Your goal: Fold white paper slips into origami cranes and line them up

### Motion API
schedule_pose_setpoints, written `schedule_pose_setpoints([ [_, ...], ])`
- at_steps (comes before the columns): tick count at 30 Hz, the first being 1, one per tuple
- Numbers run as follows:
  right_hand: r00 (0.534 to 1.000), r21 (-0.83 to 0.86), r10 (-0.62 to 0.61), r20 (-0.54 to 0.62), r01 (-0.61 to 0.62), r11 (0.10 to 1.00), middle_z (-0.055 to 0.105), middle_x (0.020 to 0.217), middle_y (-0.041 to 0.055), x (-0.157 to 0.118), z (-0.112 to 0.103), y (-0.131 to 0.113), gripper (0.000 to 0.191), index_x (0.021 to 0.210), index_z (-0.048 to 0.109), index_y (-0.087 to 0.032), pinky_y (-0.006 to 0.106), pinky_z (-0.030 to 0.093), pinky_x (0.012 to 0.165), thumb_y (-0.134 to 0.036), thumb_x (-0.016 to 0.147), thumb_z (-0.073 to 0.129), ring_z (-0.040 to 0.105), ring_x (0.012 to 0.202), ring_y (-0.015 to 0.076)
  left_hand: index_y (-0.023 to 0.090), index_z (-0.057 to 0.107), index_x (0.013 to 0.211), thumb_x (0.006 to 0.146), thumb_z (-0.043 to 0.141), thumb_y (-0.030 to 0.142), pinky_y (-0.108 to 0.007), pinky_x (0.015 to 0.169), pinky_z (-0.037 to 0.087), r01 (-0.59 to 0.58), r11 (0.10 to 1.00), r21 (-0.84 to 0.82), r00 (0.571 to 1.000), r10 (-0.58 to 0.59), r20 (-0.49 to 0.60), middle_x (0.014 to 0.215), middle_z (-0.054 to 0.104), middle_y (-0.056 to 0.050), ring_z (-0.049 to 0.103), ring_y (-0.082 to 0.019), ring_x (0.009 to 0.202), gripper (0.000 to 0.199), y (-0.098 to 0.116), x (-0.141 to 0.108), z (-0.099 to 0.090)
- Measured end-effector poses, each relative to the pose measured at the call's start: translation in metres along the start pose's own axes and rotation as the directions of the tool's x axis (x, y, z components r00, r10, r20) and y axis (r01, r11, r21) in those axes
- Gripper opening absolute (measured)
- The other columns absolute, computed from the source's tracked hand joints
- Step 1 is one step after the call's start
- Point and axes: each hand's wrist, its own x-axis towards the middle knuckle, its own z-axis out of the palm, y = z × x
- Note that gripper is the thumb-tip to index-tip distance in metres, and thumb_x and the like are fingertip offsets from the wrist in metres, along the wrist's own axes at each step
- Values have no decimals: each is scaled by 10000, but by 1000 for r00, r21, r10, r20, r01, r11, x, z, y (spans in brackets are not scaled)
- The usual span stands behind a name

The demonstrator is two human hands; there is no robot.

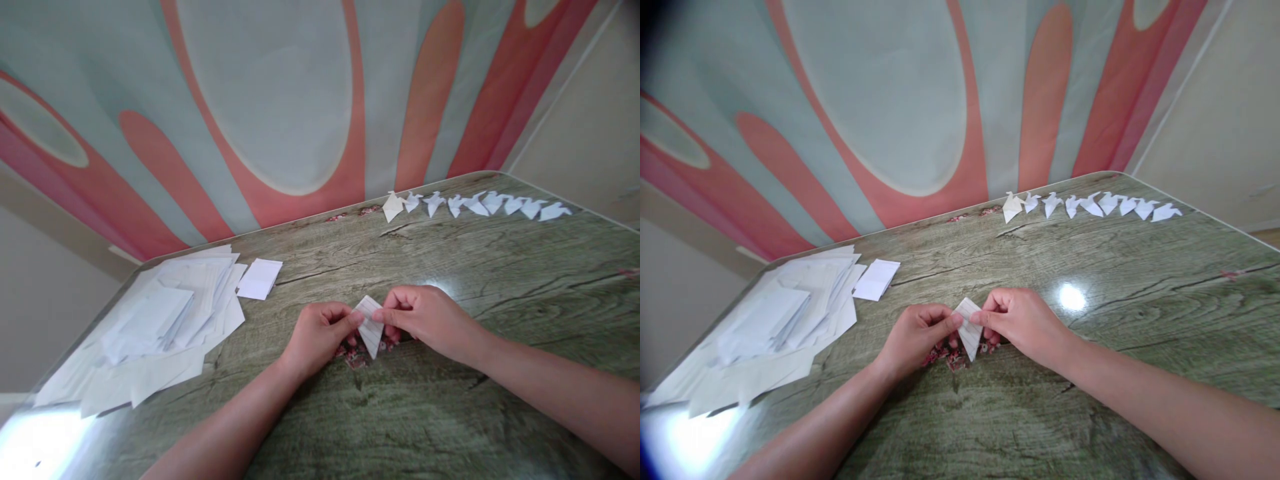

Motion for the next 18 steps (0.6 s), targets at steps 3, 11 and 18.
schedule_pose_setpoints([
  [3,998,-23,-64,4,65,998,636,609,-16,4,-1,11,286,641,567,-196,234,345,489,-427,777,669,533,533,119,169,677,1023,799,679,337,-198,556,453,-100,987,-122,994,93,-62,760,694,-28,609,-125,628,280,-3,2,0],
  [11,996,217,-93,-6,92,972,569,645,-65,11,0,23,216,830,501,-220,220,357,466,-395,833,626,488,484,90,165,737,991,806,675,289,-237,684,475,-119,987,-109,993,119,-14,917,717,-56,622,-150,756,232,-6,3,-6],
  [18,988,252,-133,80,109,962,681,902,9,9,-2,17,234,1066,642,-235,281,478,660,-348,890,536,584,678,132,173,761,949,749,734,295,-267,777,497,-35,973,-229,993,7,-120,909,747,-48,656,-164,790,236,-10,7,-7],
])
